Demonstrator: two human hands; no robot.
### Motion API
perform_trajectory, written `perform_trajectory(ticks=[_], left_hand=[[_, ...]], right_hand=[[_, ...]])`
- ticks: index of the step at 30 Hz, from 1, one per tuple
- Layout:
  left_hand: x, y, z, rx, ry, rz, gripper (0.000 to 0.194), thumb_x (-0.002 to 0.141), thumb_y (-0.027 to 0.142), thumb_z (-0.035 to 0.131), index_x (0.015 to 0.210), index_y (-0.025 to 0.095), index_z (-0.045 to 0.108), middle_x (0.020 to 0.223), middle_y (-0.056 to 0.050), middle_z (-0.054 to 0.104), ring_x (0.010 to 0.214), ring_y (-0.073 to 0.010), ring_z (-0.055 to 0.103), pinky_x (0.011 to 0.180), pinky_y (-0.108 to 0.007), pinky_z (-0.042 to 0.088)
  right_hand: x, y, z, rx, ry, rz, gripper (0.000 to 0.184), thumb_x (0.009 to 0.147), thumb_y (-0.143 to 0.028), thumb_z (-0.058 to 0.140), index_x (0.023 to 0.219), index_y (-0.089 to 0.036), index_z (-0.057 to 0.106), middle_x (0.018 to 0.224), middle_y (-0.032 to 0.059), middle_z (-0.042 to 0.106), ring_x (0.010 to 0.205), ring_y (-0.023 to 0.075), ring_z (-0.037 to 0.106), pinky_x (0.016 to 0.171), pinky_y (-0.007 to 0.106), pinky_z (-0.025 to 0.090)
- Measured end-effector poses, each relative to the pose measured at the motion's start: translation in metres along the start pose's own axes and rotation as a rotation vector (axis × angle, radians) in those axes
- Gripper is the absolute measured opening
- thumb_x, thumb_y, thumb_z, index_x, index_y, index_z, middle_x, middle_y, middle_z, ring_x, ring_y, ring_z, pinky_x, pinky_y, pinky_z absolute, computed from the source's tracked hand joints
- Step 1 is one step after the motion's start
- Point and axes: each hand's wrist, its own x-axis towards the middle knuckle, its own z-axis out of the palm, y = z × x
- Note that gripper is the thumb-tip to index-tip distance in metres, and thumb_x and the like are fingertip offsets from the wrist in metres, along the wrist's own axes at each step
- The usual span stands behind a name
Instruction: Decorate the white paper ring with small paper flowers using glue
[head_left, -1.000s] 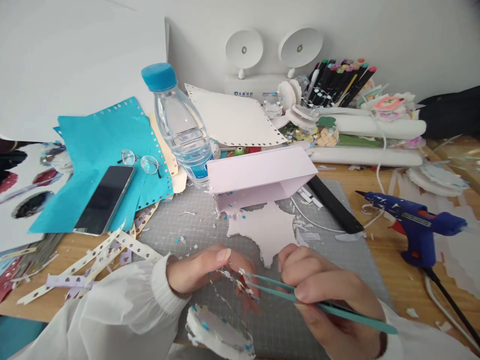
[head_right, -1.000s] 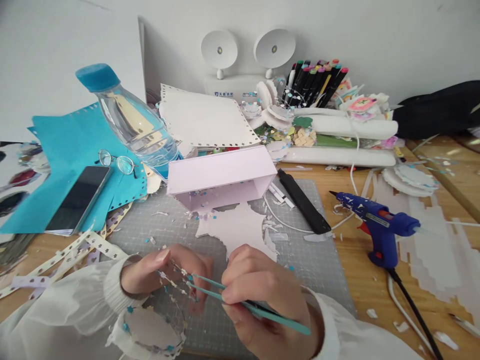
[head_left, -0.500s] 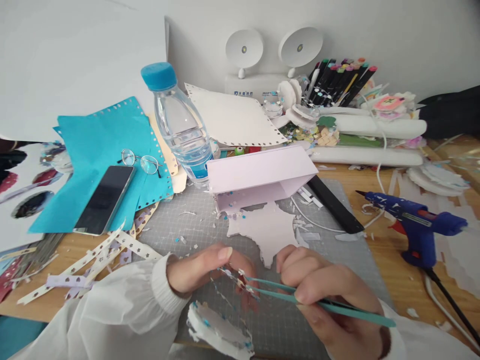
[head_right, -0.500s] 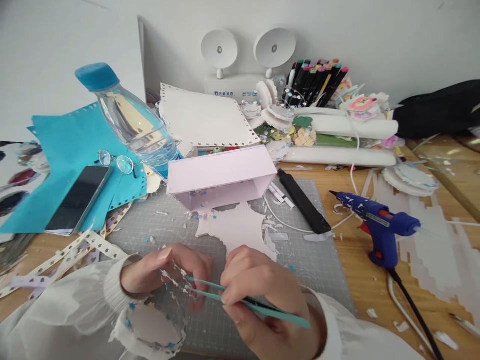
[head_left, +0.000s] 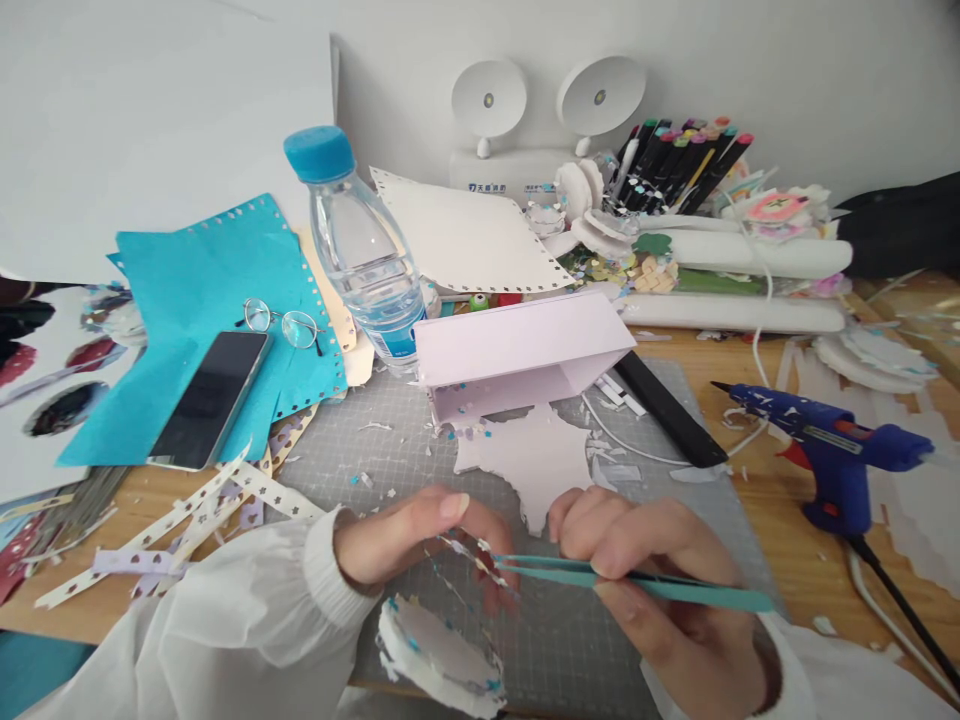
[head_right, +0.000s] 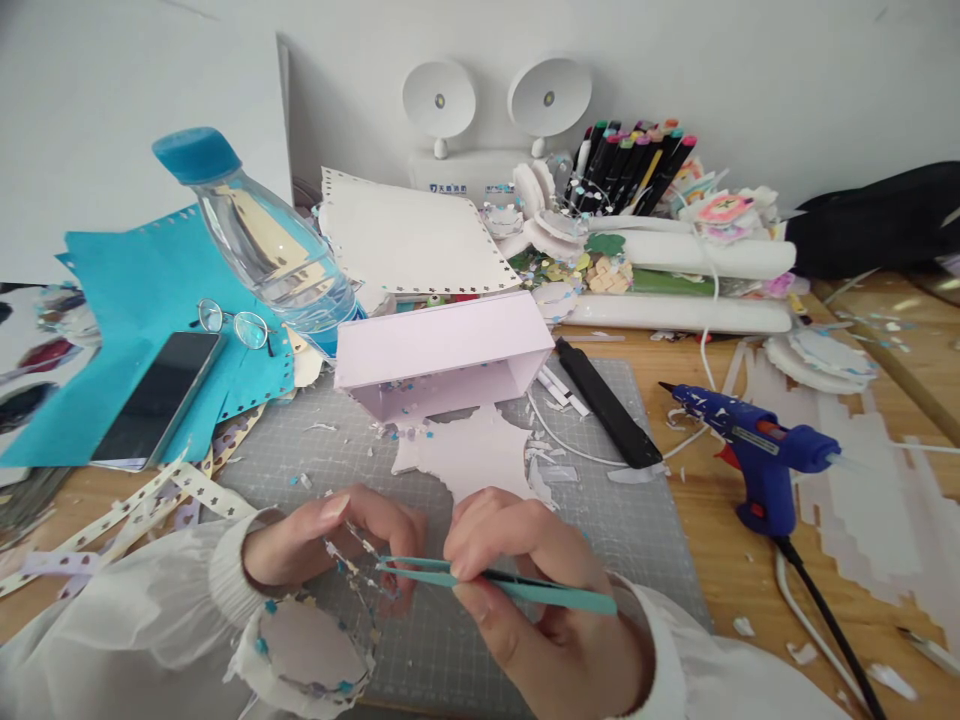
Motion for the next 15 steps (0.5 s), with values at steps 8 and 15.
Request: perform_trajectory(ticks=[8, 15], left_hand=[[0.0014, 0.0002, -0.0012, 0.002, -0.016, 0.021, 0.072, 0.084, 0.07, 0.033, 0.078, 0.009, 0.069, 0.072, -0.013, 0.063, 0.066, -0.0222, 0.059, 0.062, -0.032, 0.05], [-0.0004, -0.0004, -0.0026, -0.016, -0.027, 0.025, 0.068, 0.083, 0.069, 0.038, 0.08, 0.008, 0.069, 0.072, -0.014, 0.063, 0.069, -0.0236, 0.058, 0.062, -0.032, 0.049]], right_hand=[[0.0002, -0.0006, -0.0003, -0.007, 0.012, -0.012, 0.018, 0.089, -0.012, 0.046, 0.101, -0.023, 0.054, 0.075, 0.0028, 0.057, 0.069, 0.0166, 0.055, 0.072, 0.042, 0.049], [-0.0007, 0.0026, -0.0001, 0.007, -0.027, -0.068, 0.025, 0.086, -0.009, 0.047, 0.106, -0.022, 0.053, 0.076, 0.0027, 0.054, 0.07, 0.0167, 0.053, 0.072, 0.042, 0.048]])
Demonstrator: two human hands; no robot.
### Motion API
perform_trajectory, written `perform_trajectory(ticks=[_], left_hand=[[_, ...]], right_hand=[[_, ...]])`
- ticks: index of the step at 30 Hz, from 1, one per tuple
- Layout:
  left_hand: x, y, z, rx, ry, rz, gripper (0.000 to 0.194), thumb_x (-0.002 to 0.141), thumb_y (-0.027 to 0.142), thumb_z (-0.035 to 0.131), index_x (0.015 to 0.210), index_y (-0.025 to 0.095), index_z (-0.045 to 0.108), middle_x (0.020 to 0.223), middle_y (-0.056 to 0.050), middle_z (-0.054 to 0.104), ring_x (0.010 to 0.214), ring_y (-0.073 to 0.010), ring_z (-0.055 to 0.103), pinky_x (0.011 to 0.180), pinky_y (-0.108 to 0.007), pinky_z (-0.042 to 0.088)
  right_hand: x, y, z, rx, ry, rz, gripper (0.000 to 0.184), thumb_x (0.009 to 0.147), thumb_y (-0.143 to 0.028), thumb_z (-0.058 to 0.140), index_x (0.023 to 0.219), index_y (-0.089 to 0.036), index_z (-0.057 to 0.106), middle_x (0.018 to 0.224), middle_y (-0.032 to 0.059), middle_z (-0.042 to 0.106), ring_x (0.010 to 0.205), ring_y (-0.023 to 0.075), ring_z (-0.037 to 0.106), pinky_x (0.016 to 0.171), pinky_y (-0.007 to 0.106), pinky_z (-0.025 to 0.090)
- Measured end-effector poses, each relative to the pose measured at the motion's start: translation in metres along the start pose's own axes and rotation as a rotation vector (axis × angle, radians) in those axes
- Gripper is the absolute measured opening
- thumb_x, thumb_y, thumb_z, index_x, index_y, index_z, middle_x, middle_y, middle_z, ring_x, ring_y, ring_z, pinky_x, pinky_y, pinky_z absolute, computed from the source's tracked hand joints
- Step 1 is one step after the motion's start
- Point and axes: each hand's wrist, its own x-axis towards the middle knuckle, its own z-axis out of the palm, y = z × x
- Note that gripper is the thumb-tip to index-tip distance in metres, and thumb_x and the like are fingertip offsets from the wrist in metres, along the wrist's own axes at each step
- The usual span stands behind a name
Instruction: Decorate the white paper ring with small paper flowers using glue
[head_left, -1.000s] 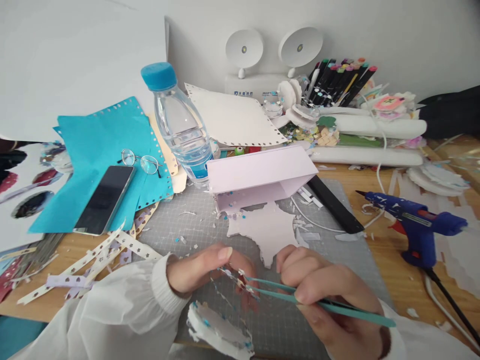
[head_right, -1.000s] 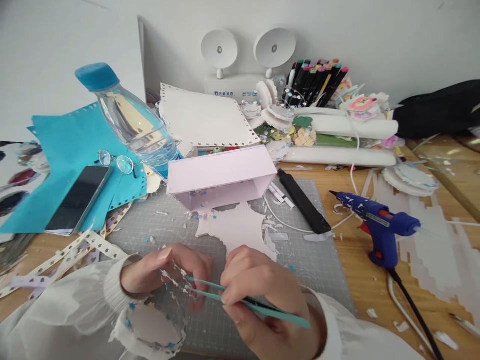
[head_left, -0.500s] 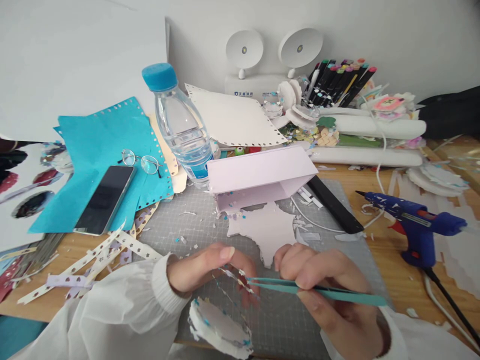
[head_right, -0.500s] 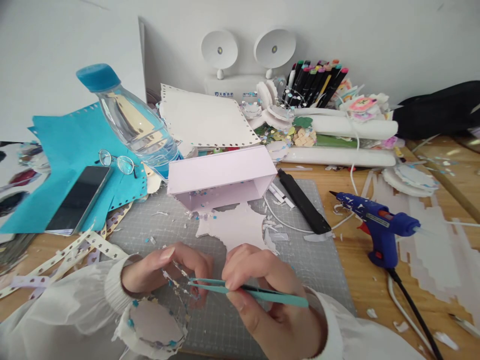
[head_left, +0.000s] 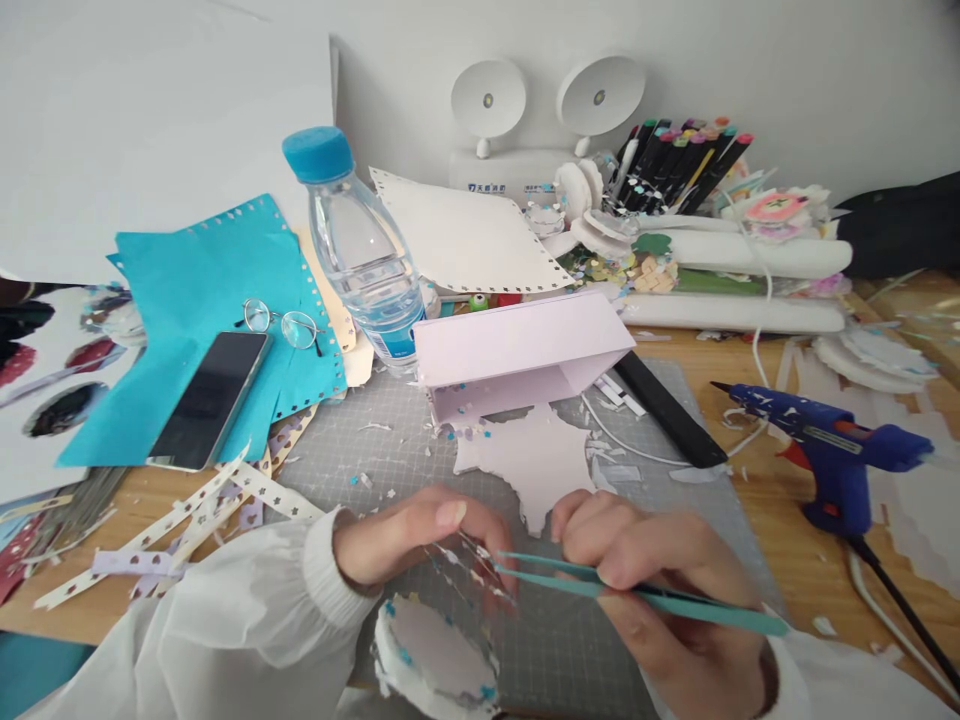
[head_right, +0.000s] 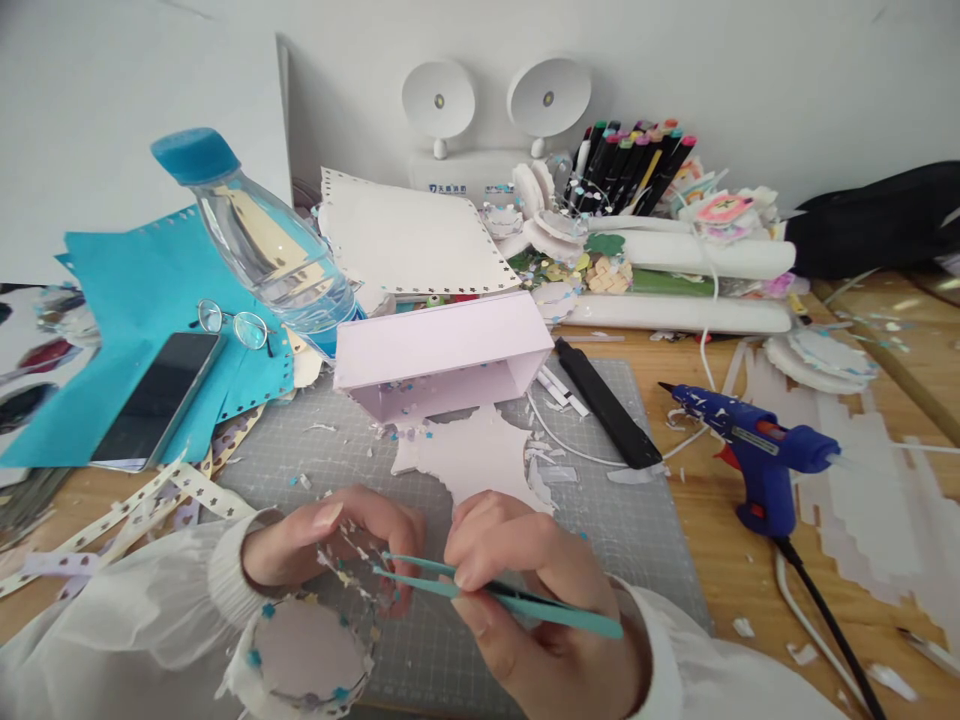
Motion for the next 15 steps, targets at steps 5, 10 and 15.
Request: perform_trajectory(ticks=[5, 10, 15], left_hand=[[-0.0008, -0.0003, -0.003, -0.044, -0.046, 0.004, 0.059, 0.078, 0.064, 0.051, 0.087, 0.008, 0.066, 0.081, -0.014, 0.061, 0.07, -0.0221, 0.057, 0.064, -0.032, 0.047], [0.001, 0.0016, -0.003, 0.026, -0.01, 0.11, 0.054, 0.075, 0.061, 0.058, 0.089, 0.009, 0.063, 0.083, -0.011, 0.057, 0.076, -0.0219, 0.054, 0.07, -0.031, 0.043], [0.0012, 0.0047, 0.0001, 0.252, 0.077, 0.249, 0.047, 0.077, 0.056, 0.06, 0.096, 0.013, 0.059, 0.088, -0.01, 0.055, 0.078, -0.0206, 0.053, 0.069, -0.03, 0.041]], right_hand=[[-0.0017, 0.0031, -0.0012, -0.035, -0.018, -0.072, 0.029, 0.082, -0.009, 0.052, 0.109, -0.02, 0.054, 0.078, 0.0043, 0.054, 0.071, 0.0178, 0.054, 0.07, 0.041, 0.048], [-0.0009, 0.0015, -0.0029, -0.081, -0.014, -0.09, 0.029, 0.081, -0.01, 0.052, 0.108, -0.02, 0.056, 0.081, 0.0059, 0.057, 0.074, 0.0192, 0.056, 0.071, 0.042, 0.048], [0.0017, -0.0031, 0.0001, -0.089, 0.058, -0.031, 0.023, 0.082, -0.013, 0.051, 0.104, -0.021, 0.056, 0.08, 0.0054, 0.055, 0.073, 0.0191, 0.054, 0.071, 0.041, 0.048]])
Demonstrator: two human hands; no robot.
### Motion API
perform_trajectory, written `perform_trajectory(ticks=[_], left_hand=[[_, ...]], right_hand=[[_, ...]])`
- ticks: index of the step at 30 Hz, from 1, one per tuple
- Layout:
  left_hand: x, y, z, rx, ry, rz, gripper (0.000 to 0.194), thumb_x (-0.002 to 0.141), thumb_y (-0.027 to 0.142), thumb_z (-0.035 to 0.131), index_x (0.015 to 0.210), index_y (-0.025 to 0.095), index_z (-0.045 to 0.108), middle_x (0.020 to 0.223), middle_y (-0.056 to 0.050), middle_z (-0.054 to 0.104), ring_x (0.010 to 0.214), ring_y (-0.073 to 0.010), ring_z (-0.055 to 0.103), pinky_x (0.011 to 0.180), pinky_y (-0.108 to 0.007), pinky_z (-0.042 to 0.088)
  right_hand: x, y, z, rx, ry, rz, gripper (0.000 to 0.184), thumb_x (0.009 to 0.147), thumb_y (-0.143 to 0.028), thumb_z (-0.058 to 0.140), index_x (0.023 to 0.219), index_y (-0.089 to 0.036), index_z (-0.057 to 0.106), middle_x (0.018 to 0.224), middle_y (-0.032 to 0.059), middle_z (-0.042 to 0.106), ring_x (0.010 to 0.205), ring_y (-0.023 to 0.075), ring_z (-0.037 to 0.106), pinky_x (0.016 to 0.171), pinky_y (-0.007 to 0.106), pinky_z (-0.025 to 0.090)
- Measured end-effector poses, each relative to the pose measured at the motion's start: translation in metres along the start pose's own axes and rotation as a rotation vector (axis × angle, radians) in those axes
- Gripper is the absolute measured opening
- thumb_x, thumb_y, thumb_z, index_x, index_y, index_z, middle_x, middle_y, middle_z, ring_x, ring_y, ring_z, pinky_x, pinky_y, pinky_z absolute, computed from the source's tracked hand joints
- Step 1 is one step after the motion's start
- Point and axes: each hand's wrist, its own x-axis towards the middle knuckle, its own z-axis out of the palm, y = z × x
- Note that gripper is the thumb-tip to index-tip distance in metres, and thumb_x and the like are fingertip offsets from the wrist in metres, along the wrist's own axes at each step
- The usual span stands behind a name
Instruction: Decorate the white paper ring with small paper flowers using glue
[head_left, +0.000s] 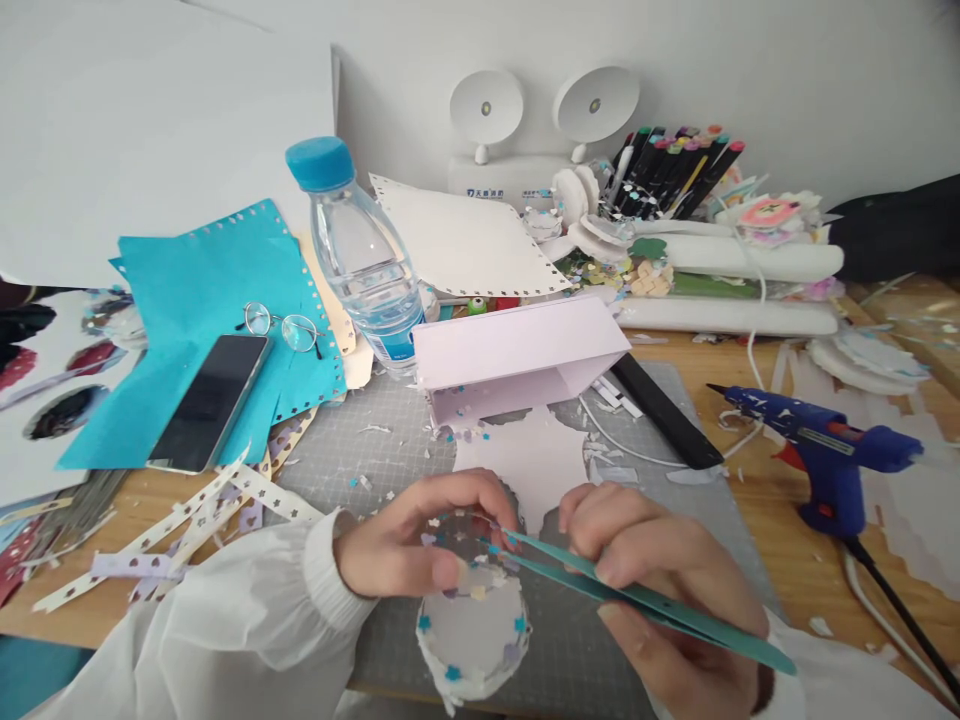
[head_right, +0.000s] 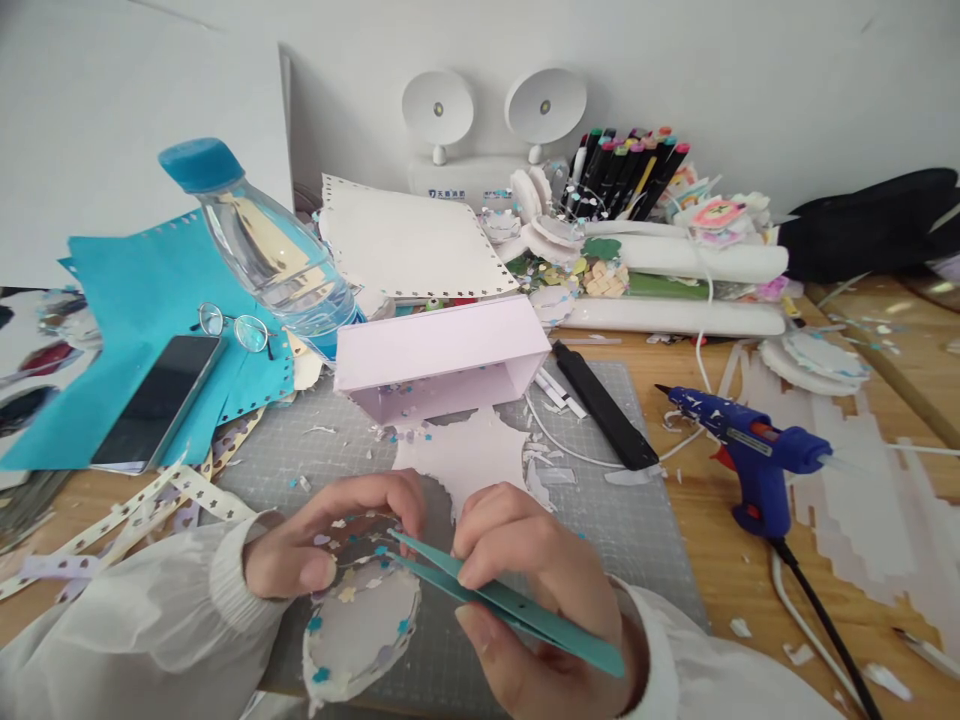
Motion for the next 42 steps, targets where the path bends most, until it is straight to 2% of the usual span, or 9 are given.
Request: perform_trajectory(ticks=[7, 11, 15, 20, 29, 32, 36, 42], left_hand=[[0.001, 0.0, 0.007, 0.386, 0.136, 0.228, 0.041, 0.075, 0.048, 0.06, 0.099, 0.015, 0.058, 0.087, -0.01, 0.057, 0.079, -0.0228, 0.052, 0.073, -0.035, 0.041], [0.001, -0.001, 0.009, 0.44, 0.201, 0.281, 0.042, 0.071, 0.045, 0.065, 0.101, 0.017, 0.058, 0.087, -0.009, 0.057, 0.079, -0.022, 0.051, 0.072, -0.035, 0.04], [0.002, -0.002, 0.007, 0.46, 0.242, 0.303, 0.041, 0.069, 0.043, 0.065, 0.1, 0.017, 0.058, 0.085, -0.008, 0.056, 0.077, -0.0214, 0.052, 0.071, -0.034, 0.04], [0.002, -0.007, 0.002, 0.601, 0.221, 0.293, 0.047, 0.062, 0.039, 0.071, 0.101, 0.017, 0.059, 0.088, -0.008, 0.06, 0.08, -0.023, 0.054, 0.074, -0.037, 0.041], [0.009, 0.0, 0.012, 0.877, 0.158, 0.261, 0.052, 0.061, 0.043, 0.077, 0.103, 0.017, 0.062, 0.09, -0.01, 0.065, 0.082, -0.0236, 0.055, 0.075, -0.036, 0.04], [0.007, 0.007, 0.018, 0.844, 0.188, 0.243, 0.053, 0.063, 0.048, 0.077, 0.102, 0.016, 0.064, 0.088, -0.01, 0.065, 0.082, -0.0241, 0.055, 0.075, -0.036, 0.04], [0.003, 0.021, 0.031, 0.677, 0.295, 0.263, 0.051, 0.068, 0.053, 0.073, 0.102, 0.015, 0.065, 0.087, -0.009, 0.062, 0.081, -0.0234, 0.055, 0.076, -0.036, 0.04], [0.002, 0.05, 0.054, 0.693, 0.308, 0.426, 0.054, 0.065, 0.055, 0.074, 0.103, 0.017, 0.064, 0.083, -0.007, 0.06, 0.075, -0.0203, 0.054, 0.07, -0.034, 0.042]], right_hand=[[0.002, -0.008, -0.004, 0.022, 0.009, 0.142, 0.013, 0.087, -0.015, 0.05, 0.097, -0.022, 0.054, 0.08, 0.0043, 0.054, 0.077, 0.0185, 0.054, 0.077, 0.04, 0.048], [-0.001, -0.004, -0.009, 0.118, 0.042, 0.229, 0.006, 0.088, -0.019, 0.051, 0.093, -0.022, 0.054, 0.081, 0.0044, 0.053, 0.077, 0.0183, 0.052, 0.071, 0.036, 0.046], [0.004, 0.005, -0.013, 0.24, 0.173, 0.275, 0.004, 0.086, -0.026, 0.056, 0.083, -0.023, 0.056, 0.074, 0.0028, 0.051, 0.069, 0.0178, 0.05, 0.064, 0.034, 0.043], [0.015, 0.011, -0.022, 0.379, 0.307, 0.355, 0.007, 0.082, -0.027, 0.057, 0.078, -0.021, 0.057, 0.069, 0.0019, 0.049, 0.064, 0.0156, 0.046, 0.061, 0.032, 0.043], [0.017, 0.02, -0.027, 0.594, 0.347, 0.447, 0.005, 0.075, -0.024, 0.059, 0.073, -0.019, 0.059, 0.067, 0.0003, 0.049, 0.061, 0.0127, 0.047, 0.064, 0.03, 0.043], [0.017, 0.018, -0.027, 0.626, 0.345, 0.457, 0.006, 0.074, -0.024, 0.059, 0.071, -0.019, 0.058, 0.066, -0.0005, 0.048, 0.06, 0.0122, 0.047, 0.064, 0.03, 0.043], [0.018, 0.016, -0.029, 0.697, 0.344, 0.491, 0.005, 0.073, -0.024, 0.058, 0.071, -0.02, 0.058, 0.067, -0.0009, 0.048, 0.056, 0.0113, 0.044, 0.063, 0.031, 0.044], [0.021, 0.009, -0.031, 0.814, 0.399, 0.573, 0.007, 0.075, -0.024, 0.053, 0.07, -0.02, 0.056, 0.063, -0.0017, 0.04, 0.055, 0.0106, 0.038, 0.06, 0.028, 0.044]])
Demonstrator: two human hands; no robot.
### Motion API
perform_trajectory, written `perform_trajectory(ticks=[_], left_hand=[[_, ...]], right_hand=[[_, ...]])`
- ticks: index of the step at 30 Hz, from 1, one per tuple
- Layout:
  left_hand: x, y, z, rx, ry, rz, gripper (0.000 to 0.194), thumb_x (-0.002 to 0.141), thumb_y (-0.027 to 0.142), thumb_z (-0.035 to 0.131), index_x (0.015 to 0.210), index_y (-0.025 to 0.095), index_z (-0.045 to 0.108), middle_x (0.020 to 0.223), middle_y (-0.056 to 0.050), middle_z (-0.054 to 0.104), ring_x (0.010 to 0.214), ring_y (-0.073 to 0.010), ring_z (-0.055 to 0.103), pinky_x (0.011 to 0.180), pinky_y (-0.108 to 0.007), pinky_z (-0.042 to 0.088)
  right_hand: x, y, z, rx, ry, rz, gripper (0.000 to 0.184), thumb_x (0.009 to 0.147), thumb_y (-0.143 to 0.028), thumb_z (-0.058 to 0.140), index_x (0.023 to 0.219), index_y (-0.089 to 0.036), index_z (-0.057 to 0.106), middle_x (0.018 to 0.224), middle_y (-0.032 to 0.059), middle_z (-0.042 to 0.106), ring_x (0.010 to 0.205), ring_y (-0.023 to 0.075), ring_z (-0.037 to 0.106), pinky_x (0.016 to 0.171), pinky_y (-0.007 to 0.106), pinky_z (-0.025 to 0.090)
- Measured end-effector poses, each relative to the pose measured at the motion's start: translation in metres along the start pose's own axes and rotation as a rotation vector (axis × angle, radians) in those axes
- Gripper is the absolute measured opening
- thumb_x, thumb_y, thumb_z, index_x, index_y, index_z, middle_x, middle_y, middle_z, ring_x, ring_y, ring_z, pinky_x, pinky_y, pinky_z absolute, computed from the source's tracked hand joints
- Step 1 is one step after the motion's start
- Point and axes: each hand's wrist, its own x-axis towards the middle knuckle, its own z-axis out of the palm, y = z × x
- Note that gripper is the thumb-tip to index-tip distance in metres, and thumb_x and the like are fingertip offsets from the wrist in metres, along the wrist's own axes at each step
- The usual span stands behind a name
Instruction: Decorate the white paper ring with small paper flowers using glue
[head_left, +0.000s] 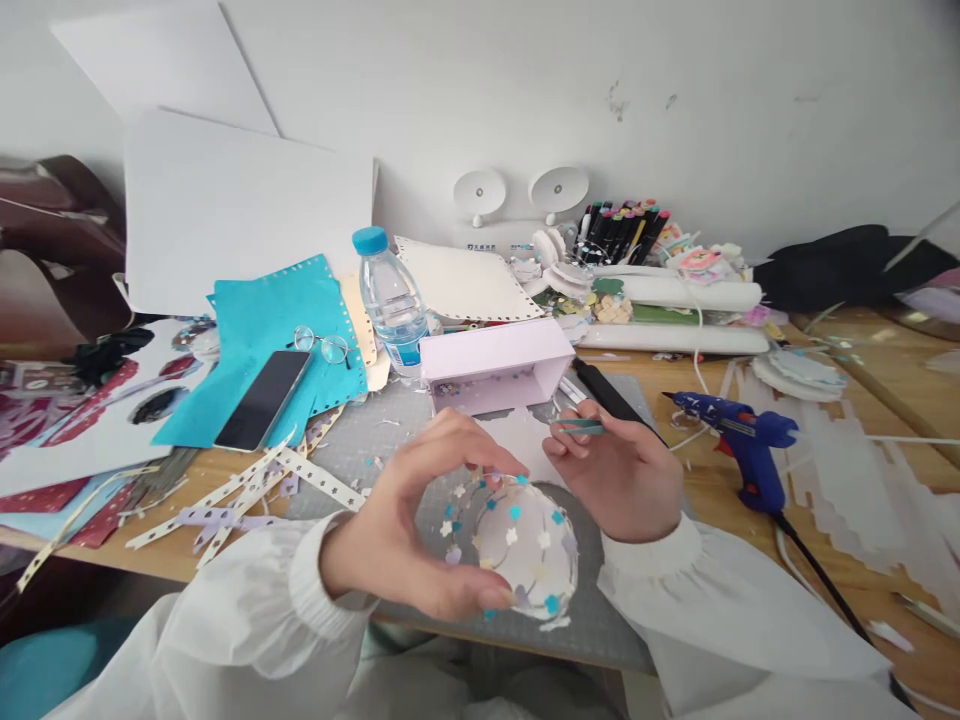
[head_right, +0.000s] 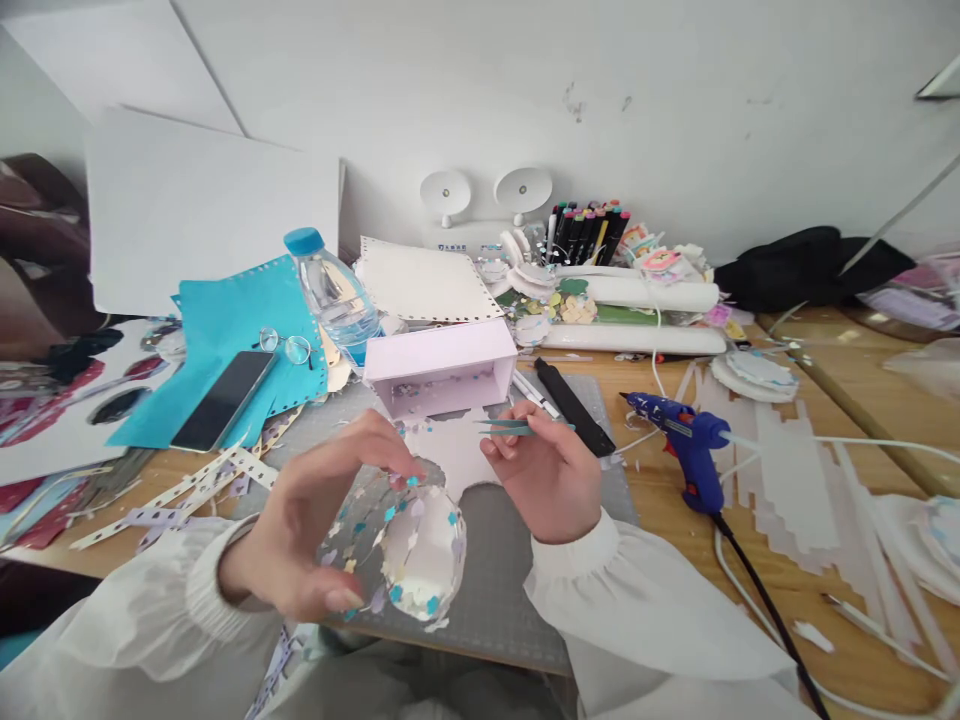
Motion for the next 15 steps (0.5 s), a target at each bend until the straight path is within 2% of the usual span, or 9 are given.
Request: perform_trajectory(ticks=[6, 9, 15], left_hand=[[0.012, 0.028, 0.0, 0.169, 0.062, 0.205, 0.05, 0.062, 0.048, 0.075, 0.099, 0.016, 0.063, 0.078, -0.006, 0.063, 0.067, -0.0182, 0.056, 0.064, -0.034, 0.042], [0.014, 0.036, -0.003, 0.227, 0.096, 0.232, 0.048, 0.062, 0.046, 0.075, 0.098, 0.015, 0.064, 0.074, -0.005, 0.062, 0.065, -0.0178, 0.055, 0.062, -0.034, 0.041], [0.01, 0.043, -0.008, 0.316, 0.084, 0.233, 0.049, 0.06, 0.043, 0.076, 0.099, 0.015, 0.063, 0.077, -0.005, 0.063, 0.066, -0.0181, 0.056, 0.063, -0.035, 0.04]], right_hand=[[-0.002, 0.0, 0.002, 0.102, 0.04, 0.045, 0.007, 0.075, -0.022, 0.051, 0.071, -0.02, 0.056, 0.063, -0.0017, 0.04, 0.054, 0.0095, 0.038, 0.059, 0.027, 0.044], [-0.001, 0.001, 0.0, 0.109, 0.051, 0.045, 0.007, 0.076, -0.022, 0.051, 0.072, -0.019, 0.056, 0.062, -0.0022, 0.04, 0.053, 0.0089, 0.037, 0.058, 0.026, 0.043], [0.006, 0.004, -0.006, 0.033, 0.058, 0.002, 0.005, 0.075, -0.023, 0.054, 0.071, -0.02, 0.055, 0.059, -0.0037, 0.038, 0.05, 0.0086, 0.036, 0.057, 0.027, 0.042]])
